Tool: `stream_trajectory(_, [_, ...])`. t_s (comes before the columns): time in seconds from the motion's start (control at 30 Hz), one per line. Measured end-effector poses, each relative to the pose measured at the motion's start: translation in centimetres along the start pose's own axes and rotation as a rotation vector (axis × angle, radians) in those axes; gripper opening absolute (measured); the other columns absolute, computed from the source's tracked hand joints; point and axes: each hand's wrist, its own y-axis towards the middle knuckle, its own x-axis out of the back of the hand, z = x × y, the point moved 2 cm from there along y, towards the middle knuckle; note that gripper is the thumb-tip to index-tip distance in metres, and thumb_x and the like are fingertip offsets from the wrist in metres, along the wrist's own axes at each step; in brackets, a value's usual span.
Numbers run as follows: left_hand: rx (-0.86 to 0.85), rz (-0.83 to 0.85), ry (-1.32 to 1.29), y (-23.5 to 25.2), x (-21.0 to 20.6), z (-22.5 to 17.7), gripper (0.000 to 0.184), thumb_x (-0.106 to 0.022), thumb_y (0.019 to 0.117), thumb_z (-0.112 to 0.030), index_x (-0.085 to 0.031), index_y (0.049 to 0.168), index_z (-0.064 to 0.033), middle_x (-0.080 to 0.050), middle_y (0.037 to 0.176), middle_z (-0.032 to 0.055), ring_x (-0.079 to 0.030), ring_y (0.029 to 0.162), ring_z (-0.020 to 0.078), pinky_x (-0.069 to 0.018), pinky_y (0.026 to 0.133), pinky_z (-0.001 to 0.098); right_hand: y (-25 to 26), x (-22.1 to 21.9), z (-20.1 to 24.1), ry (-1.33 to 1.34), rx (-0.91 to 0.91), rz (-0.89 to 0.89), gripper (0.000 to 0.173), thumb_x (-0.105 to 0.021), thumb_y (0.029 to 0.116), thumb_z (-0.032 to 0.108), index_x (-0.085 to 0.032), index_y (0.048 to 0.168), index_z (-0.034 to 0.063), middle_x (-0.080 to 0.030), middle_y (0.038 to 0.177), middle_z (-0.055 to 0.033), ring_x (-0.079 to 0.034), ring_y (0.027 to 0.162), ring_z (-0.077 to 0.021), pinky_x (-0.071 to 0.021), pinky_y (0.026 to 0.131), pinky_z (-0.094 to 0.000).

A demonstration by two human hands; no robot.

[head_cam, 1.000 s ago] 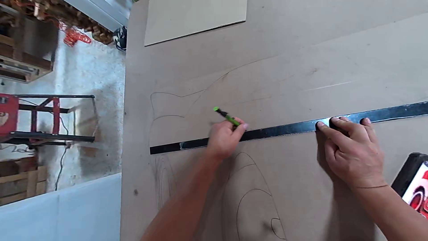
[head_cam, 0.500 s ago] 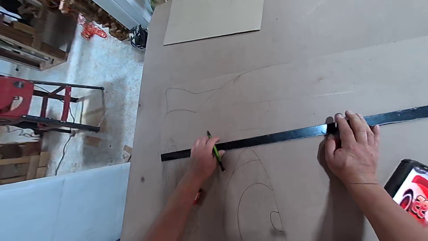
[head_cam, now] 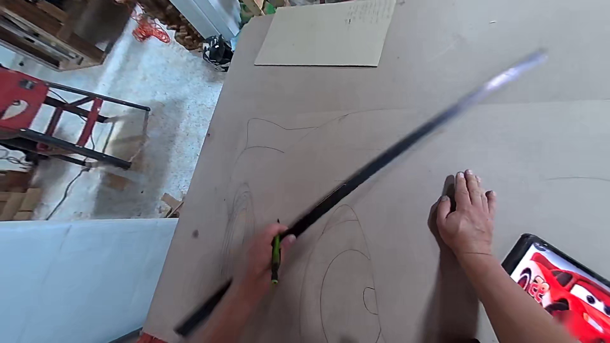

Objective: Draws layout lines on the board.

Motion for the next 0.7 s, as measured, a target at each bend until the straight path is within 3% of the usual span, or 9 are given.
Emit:
stream_trajectory(0.07, [0.131, -0.008, -0.134, -3.4, -2.9, -0.5, 0.035, -0.062, 0.1003, -0.036, -0.069, 0.121, -0.0085, -0.071, 0.095, 0.0066, -0.068, 0.074, 0.0161, -0.0612, 0.067, 0.0391, 0.1, -0.1, -0.1, -0.007, 0.018, 0.013, 0.059, -0.030, 0.1039, 0.037, -0.047, 0.155, 0.0124, -0.039, 0.165, -0.0081, -0.030, 0.155, -0.0284, -0.0183, 0.125, -0.0619])
stream_trajectory(0.13, [0.192, -0.065, -0.150, -6.2, -5.8, -1.5, 0.046, -0.071, 0.0946, -0.030, -0.065, 0.134, -0.0068, -0.070, 0.116, 0.0128, -0.070, 0.098, 0.0221, -0.0604, 0.087, 0.0442, 0.1, -0.2, -0.2, -0.011, 0.025, 0.018, 0.058, -0.029, 0.1040, 0.037, -0.050, 0.153, 0.0133, -0.040, 0.164, -0.0074, -0.030, 0.155, -0.0287, -0.0185, 0.125, -0.0623])
stream_trajectory(0.17, [0.206, -0.099, -0.145, -7.4, -7.2, -2.0, 0.054, -0.076, 0.0915, -0.029, -0.062, 0.139, -0.0065, -0.067, 0.122, 0.0155, -0.069, 0.104, 0.0248, -0.0593, 0.091, 0.0457, 0.1, -0.3, -0.3, -0.014, 0.024, 0.017, 0.058, -0.029, 0.1039, 0.036, -0.051, 0.152, 0.0129, -0.040, 0.164, -0.0074, -0.030, 0.155, -0.0287, -0.0186, 0.125, -0.0619])
stream_trajectory(0.37, [0.299, -0.201, -0.125, -11.4, -9.9, -2.5, 0.061, -0.078, 0.0894, -0.020, -0.057, 0.146, -0.0104, -0.061, 0.128, 0.0182, -0.068, 0.108, 0.0266, -0.0595, 0.092, 0.0418, 0.5, -0.3, -0.5, -0.031, 0.026, 0.055, 0.055, -0.029, 0.1054, 0.031, -0.051, 0.153, 0.0139, -0.040, 0.165, -0.0074, -0.030, 0.155, -0.0285, -0.0199, 0.124, -0.0618])
stream_trajectory(0.47, [0.275, -0.212, -0.089, -11.8, -8.3, -1.4, 0.060, -0.077, 0.0910, -0.019, -0.056, 0.147, -0.0107, -0.061, 0.131, 0.0190, -0.066, 0.112, 0.0291, -0.0581, 0.095, 0.0436, 1.3, 3.0, 0.1, 0.041, -0.033, 0.299, 0.049, -0.044, 0.1071, 0.033, -0.053, 0.151, 0.0130, -0.042, 0.163, -0.0088, -0.033, 0.154, -0.0293, -0.0241, 0.123, -0.0630])
stream_trajectory(0.5, [0.267, -0.208, -0.079, -11.7, -7.6, -1.0, 0.060, -0.076, 0.0915, -0.019, -0.055, 0.147, -0.0104, -0.061, 0.133, 0.0194, -0.066, 0.114, 0.0297, -0.0574, 0.097, 0.0442, 1.0, 4.7, 0.6, 0.076, -0.064, 0.380, 0.048, -0.048, 0.1069, 0.036, -0.056, 0.149, 0.0132, -0.046, 0.160, -0.0088, -0.040, 0.150, -0.0290, -0.0295, 0.120, -0.0625])
stream_trajectory(0.57, [0.270, -0.169, -0.066, -11.8, -6.3, -0.2, 0.060, -0.075, 0.0929, -0.021, -0.054, 0.149, -0.0110, -0.060, 0.136, 0.0188, -0.064, 0.118, 0.0298, -0.0556, 0.100, 0.0445, -2.1, 8.1, 2.0, 0.152, -0.069, 0.452, 0.047, -0.049, 0.1072, 0.038, -0.057, 0.147, 0.0146, -0.059, 0.148, -0.0094, -0.058, 0.135, -0.0295, -0.0445, 0.111, -0.0599])
stream_trajectory(0.6, [0.269, -0.143, -0.058, -11.7, -5.8, 0.2, 0.061, -0.075, 0.0936, -0.021, -0.053, 0.150, -0.0115, -0.059, 0.138, 0.0186, -0.064, 0.120, 0.0299, -0.0548, 0.102, 0.0444, -4.8, 9.6, 2.6, 0.178, -0.055, 0.479, 0.048, -0.049, 0.1073, 0.039, -0.055, 0.149, 0.0164, -0.060, 0.146, -0.0091, -0.060, 0.131, -0.0291, -0.0474, 0.109, -0.0583])
stream_trajectory(0.7, [0.237, -0.042, -0.017, -11.6, -5.1, 1.1, 0.064, -0.072, 0.0955, -0.026, -0.048, 0.154, -0.0143, -0.055, 0.143, 0.0188, -0.064, 0.121, 0.0307, -0.0555, 0.101, 0.0444, -15.5, 12.2, 3.1, 0.198, -0.018, 0.476, 0.051, -0.047, 0.1061, 0.039, -0.051, 0.153, 0.0180, -0.052, 0.155, -0.0047, -0.051, 0.142, -0.0229, -0.0429, 0.117, -0.0493])
